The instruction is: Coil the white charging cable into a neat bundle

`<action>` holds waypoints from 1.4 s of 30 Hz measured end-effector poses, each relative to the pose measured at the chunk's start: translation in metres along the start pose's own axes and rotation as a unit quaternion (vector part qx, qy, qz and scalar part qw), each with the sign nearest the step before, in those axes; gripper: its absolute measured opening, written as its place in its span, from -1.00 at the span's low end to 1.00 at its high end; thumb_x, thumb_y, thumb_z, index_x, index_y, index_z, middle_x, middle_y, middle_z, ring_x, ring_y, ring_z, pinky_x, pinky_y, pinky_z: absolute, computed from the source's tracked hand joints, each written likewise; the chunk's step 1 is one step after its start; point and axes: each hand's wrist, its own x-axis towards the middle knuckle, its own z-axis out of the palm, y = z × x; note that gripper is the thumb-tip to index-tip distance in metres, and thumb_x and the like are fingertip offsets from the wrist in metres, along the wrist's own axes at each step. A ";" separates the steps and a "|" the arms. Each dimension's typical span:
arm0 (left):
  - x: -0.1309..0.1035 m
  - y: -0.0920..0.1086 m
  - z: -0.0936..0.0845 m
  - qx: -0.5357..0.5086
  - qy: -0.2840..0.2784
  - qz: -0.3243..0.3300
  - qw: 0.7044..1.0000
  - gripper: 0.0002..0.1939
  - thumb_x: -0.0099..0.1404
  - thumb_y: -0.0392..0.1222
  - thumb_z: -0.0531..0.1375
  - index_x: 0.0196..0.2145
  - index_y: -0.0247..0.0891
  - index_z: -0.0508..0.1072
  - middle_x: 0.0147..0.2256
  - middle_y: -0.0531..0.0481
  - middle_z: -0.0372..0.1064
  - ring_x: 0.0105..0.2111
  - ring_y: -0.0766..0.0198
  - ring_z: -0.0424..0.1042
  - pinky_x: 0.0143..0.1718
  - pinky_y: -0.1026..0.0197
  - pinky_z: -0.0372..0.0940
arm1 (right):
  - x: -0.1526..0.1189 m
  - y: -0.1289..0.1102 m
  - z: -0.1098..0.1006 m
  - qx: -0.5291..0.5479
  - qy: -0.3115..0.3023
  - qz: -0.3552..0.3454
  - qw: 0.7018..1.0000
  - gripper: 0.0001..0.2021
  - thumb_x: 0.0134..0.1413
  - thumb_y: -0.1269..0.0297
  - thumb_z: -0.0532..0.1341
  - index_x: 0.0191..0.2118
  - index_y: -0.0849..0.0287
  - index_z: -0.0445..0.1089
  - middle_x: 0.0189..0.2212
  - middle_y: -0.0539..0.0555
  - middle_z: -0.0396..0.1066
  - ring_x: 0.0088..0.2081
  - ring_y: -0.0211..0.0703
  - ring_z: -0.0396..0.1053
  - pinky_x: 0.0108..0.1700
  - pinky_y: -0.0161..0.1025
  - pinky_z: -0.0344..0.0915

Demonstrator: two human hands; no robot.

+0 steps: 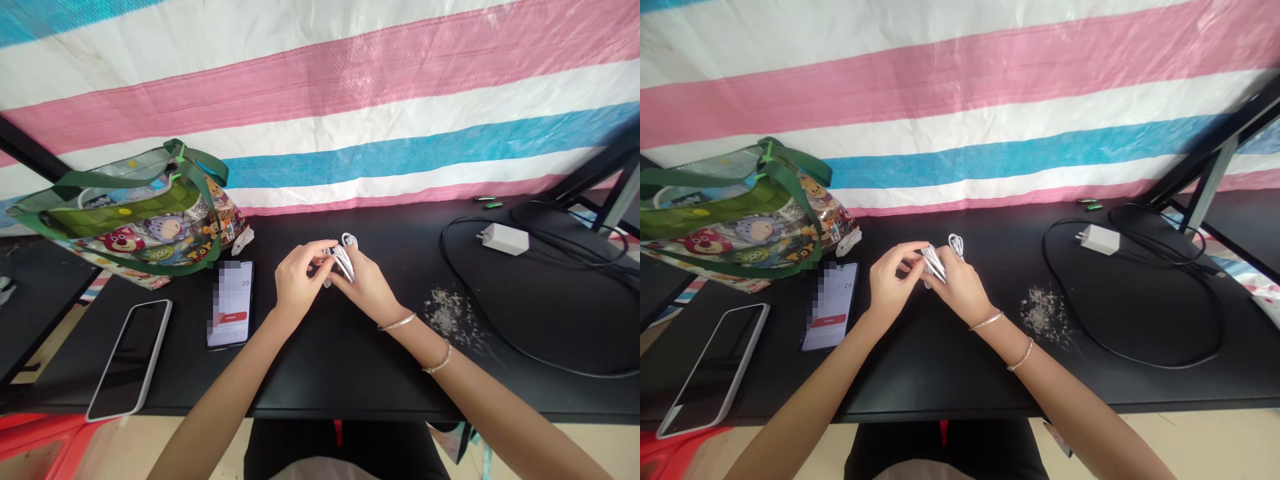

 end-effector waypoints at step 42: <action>0.005 -0.010 -0.006 0.025 0.047 0.055 0.997 -0.85 0.30 -0.28 0.15 -0.38 -0.24 0.51 -0.54 0.09 0.45 -0.56 0.42 0.36 -0.52 0.39 0.24 | -0.004 -0.013 0.001 0.370 -0.102 0.064 0.921 -0.49 0.13 -0.28 -0.09 -0.39 0.12 0.18 -0.60 -0.06 0.20 -0.60 -0.28 0.21 -0.52 -0.27 0.22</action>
